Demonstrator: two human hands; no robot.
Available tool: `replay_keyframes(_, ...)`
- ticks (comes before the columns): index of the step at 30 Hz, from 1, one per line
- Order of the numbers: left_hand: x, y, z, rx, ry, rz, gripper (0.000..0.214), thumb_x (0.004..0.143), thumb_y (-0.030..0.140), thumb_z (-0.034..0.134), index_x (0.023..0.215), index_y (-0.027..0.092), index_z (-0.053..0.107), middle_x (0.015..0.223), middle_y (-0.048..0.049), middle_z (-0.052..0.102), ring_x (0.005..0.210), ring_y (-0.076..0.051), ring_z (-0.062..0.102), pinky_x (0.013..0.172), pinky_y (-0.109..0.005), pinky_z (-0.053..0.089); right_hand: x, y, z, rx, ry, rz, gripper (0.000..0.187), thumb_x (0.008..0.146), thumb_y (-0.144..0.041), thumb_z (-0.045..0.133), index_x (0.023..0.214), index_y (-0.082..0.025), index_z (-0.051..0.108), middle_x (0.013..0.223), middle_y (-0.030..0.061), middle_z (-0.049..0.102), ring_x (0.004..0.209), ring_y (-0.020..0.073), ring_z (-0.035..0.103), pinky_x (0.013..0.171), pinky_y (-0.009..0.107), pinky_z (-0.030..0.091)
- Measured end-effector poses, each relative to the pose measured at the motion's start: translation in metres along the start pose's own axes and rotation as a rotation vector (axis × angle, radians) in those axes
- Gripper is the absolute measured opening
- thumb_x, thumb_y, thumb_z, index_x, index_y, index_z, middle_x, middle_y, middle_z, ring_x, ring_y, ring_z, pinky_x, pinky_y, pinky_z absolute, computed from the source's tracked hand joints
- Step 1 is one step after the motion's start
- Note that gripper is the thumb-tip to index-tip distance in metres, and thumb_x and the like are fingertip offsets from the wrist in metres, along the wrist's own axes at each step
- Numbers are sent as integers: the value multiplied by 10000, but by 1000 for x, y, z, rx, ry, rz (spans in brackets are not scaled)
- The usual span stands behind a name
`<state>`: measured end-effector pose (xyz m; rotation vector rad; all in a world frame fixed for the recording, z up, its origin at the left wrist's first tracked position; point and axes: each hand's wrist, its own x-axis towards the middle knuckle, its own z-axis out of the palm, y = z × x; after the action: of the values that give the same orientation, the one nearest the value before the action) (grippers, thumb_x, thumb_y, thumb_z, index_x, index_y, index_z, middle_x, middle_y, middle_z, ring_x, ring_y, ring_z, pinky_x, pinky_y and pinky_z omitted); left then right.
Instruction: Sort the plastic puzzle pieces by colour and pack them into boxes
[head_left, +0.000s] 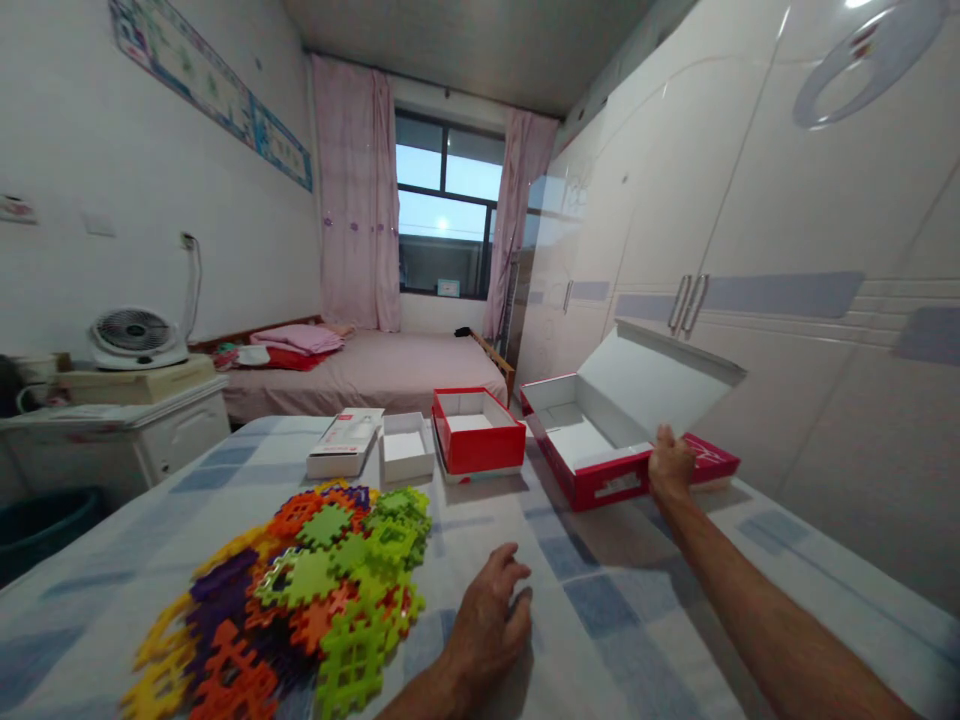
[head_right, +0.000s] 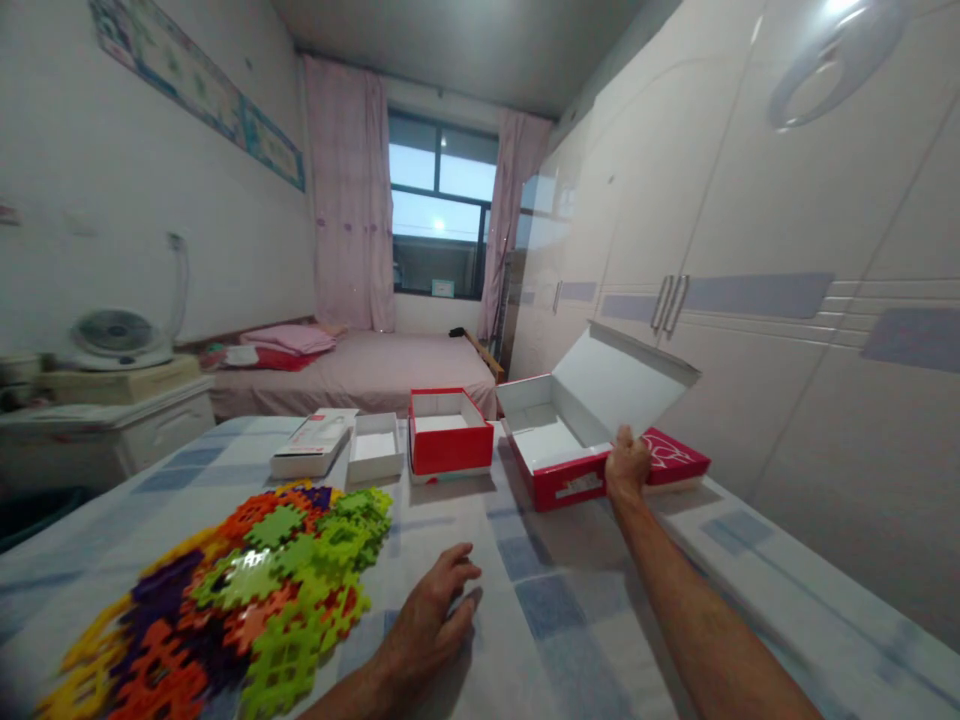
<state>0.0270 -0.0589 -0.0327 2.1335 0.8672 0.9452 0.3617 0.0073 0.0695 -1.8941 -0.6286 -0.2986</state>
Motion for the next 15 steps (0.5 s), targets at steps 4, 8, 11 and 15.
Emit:
replay_keyframes(4, -1, -5, 2, 54, 8, 20, 317, 793, 131, 481, 1058, 163, 653, 1353, -157, 516, 1236, -239, 511, 1033, -379, 424, 3, -17, 46, 31, -87, -6, 590, 889, -526, 256, 840, -88, 650, 765, 197, 656, 829, 305, 605, 723, 364, 435)
replay_keyframes(8, -2, -8, 3, 105, 12, 62, 342, 785, 119, 479, 1080, 147, 650, 1344, -171, 523, 1240, -249, 506, 1045, -391, 413, -3, -15, 70, 31, -239, -82, 576, 897, -525, 261, 820, -114, 657, 732, 114, 659, 748, 242, 608, 671, 305, 450)
replay_keyframes(11, -3, -10, 4, 115, 18, 71, 347, 773, 113, 488, 1076, 152, 653, 1347, -169, 521, 1249, -255, 497, 1047, -400, 411, -9, 3, 63, -25, -277, -122, 537, 915, -433, 245, 917, -92, 660, 869, 140, 669, 867, 243, 604, 764, 312, 453)
replay_keyframes(15, -4, -12, 5, 121, 8, 71, 351, 757, 109, 499, 1066, 160, 657, 1348, -164, 522, 1252, -264, 493, 1050, -415, 404, -14, 38, 28, -150, -235, -154, 396, 839, -289, 399, 1110, -96, 614, 1138, 188, 589, 1084, 281, 529, 937, 404, 383)
